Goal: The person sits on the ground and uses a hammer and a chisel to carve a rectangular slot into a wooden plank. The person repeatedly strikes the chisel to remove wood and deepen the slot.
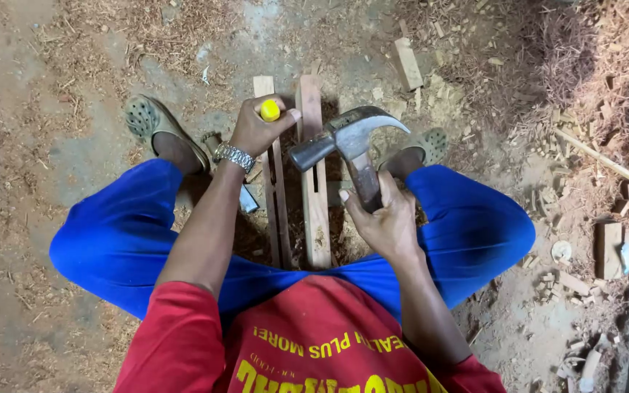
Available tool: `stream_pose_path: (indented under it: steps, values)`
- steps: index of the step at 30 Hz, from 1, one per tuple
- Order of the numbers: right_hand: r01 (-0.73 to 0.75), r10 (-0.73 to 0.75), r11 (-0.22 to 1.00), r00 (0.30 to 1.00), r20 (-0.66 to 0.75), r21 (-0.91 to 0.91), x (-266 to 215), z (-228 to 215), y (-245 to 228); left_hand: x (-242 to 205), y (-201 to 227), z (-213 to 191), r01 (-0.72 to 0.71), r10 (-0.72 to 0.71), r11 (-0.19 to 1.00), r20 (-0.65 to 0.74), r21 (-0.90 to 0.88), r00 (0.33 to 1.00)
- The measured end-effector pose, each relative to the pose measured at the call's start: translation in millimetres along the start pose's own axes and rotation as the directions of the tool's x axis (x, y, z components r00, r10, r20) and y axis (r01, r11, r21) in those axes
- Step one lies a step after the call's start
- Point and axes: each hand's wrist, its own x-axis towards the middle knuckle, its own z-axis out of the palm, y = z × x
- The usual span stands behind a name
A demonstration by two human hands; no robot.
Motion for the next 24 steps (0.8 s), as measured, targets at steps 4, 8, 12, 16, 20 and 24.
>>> stream_pose_path:
  steps: [4, 8, 12, 16, 20, 24]
  values:
    - [0.014, -0.014, 1.000, 1.000, 0.007, -0.001, 5.2, -2.2, -12.1, 3.3, -8.0, 3.6, 0.019, -0.019, 1.000, 0.013, 0.024, 1.000]
    - [0.027, -0.027, 0.999, 0.999, 0.027, 0.019, 11.6, -5.4, -23.7, 2.9, -14.2, 8.7, 0.051, -0.051, 0.999, 0.015, -0.008, 0.999]
    - [0.044, -0.045, 0.996, 0.999, 0.008, 0.081, 17.7, -6.8, -33.0, 3.5, -8.7, 12.9, 0.121, -0.122, 0.992, 0.033, 0.032, 0.992]
    - [0.096, -0.081, 0.982, 0.992, -0.098, 0.160, 26.8, 4.7, -40.1, 6.2, -13.6, 17.8, 0.020, -0.022, 0.997, 0.027, 0.071, 0.999]
    - [0.002, 0.004, 0.983, 0.999, -0.036, 0.182, 41.9, 52.0, -1.2, 17.3, -43.5, 28.1, 0.145, -0.136, 0.971, 0.057, -0.192, 0.989]
    - [-0.129, 0.151, 0.987, 0.950, 0.272, -0.096, 41.5, 86.7, 45.9, 10.8, -82.5, 31.2, 0.210, -0.197, 0.951, 0.079, -0.228, 0.977]
